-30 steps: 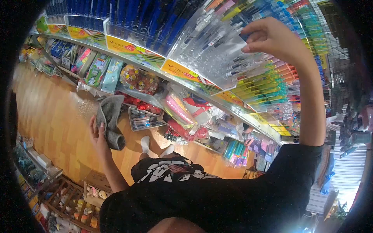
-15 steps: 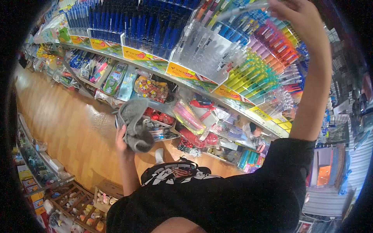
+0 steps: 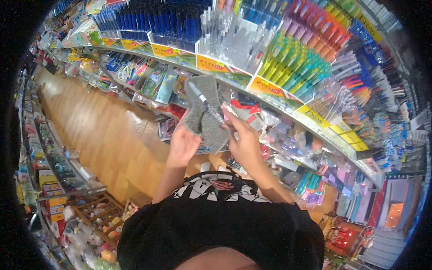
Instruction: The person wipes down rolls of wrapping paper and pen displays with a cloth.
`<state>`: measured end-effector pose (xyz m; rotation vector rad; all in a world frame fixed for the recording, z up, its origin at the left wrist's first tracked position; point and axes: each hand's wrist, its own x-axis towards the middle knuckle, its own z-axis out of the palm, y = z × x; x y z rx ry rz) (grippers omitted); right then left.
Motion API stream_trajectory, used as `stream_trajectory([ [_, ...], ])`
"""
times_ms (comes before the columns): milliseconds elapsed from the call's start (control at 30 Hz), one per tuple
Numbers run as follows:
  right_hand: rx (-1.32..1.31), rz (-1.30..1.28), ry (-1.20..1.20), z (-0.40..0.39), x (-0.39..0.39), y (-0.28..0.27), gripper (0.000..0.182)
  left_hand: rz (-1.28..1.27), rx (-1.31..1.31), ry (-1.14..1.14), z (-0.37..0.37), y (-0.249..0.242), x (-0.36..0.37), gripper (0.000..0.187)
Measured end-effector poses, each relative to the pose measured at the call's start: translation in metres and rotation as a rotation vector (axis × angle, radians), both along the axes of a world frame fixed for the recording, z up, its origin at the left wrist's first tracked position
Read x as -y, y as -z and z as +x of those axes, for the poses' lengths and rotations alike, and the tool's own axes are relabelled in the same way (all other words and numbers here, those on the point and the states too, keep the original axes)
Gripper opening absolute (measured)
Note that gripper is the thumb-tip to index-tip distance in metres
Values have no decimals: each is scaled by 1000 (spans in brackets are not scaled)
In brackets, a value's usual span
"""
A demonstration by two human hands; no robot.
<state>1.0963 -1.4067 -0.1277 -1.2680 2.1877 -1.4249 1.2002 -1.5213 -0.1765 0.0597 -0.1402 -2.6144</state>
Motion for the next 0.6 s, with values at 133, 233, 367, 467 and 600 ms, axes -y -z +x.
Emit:
stream_trajectory([
  [133,-260,20,-134,-10,-19,11,43,-602,358,-104,-18,-7,-25,49],
  [233,-257,15,-190,-12,-30,14,34,-645,577,-90,-31,-7,-33,28],
  [367,-277,-49,-184,-14,-36,21,14,-227,634,-265,-48,-16,-47,17],
  [467,-266,-15,-191,-15,-44,17,5,-162,578,-162,-48,10,-24,16],
  [600,-199,-47,-187,-17,-50,6,13,-83,421,-148,-43,8,-26,18],
])
